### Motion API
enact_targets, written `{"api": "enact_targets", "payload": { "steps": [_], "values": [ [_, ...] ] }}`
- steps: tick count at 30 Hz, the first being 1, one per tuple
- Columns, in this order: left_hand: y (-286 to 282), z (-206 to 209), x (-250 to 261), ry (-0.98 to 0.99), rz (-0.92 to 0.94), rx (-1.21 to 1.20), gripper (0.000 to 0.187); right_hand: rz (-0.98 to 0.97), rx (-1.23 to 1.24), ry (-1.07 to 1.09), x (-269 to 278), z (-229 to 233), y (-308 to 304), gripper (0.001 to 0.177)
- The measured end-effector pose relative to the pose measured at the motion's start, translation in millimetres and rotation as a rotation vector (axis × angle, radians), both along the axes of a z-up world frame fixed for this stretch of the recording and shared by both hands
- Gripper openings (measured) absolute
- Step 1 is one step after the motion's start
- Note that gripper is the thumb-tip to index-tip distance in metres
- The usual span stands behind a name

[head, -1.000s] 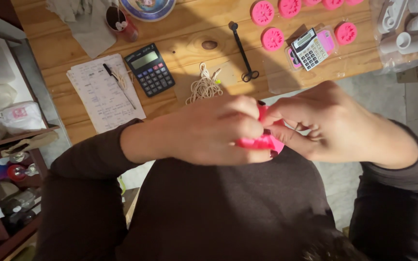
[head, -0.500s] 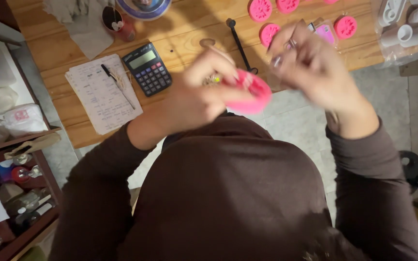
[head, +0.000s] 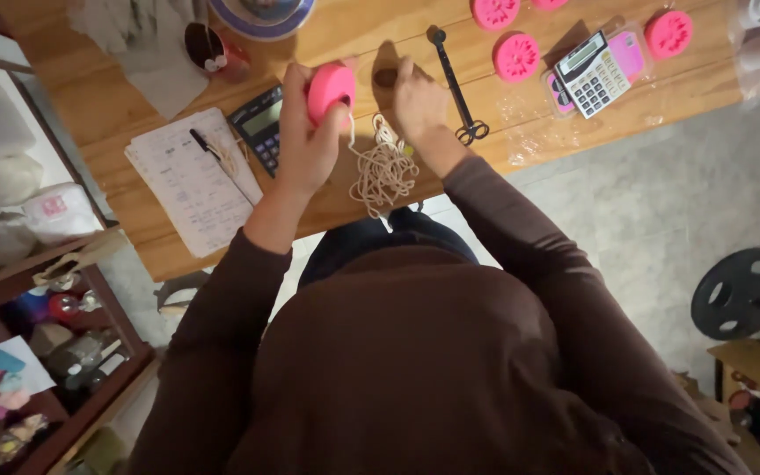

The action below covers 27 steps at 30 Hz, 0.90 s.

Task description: Inserting wicks into silicone flower molds using a needle tool.

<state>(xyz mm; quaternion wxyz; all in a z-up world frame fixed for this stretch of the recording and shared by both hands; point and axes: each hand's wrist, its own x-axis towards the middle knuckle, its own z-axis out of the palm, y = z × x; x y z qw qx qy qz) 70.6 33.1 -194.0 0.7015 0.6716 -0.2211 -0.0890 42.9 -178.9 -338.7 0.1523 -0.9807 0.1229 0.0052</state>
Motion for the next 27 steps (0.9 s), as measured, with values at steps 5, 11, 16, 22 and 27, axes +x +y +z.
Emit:
{"api": "enact_targets", "payload": {
  "steps": [5,11,16,22,27],
  "values": [
    [-3,-5,12,0.28,-0.117,0.024,0.025,-0.244,0.053,0.024,-21,32,-14,0.044],
    [-2,-21,28,0.401,-0.211,-0.146,0.024,-0.327,-0.095,-0.227,-132,35,-57,0.032],
    [-6,-11,38,0.578,-0.207,-0.083,0.045,-0.212,-0.043,-0.298,-140,32,-54,0.031],
    [4,-5,40,0.226,-0.255,0.239,0.041,-0.211,0.102,-0.357,-144,51,-60,0.029],
    [7,0,40,-0.097,-0.175,0.442,0.038,-0.23,0.188,-0.285,-162,69,-58,0.022]
  ]
}}
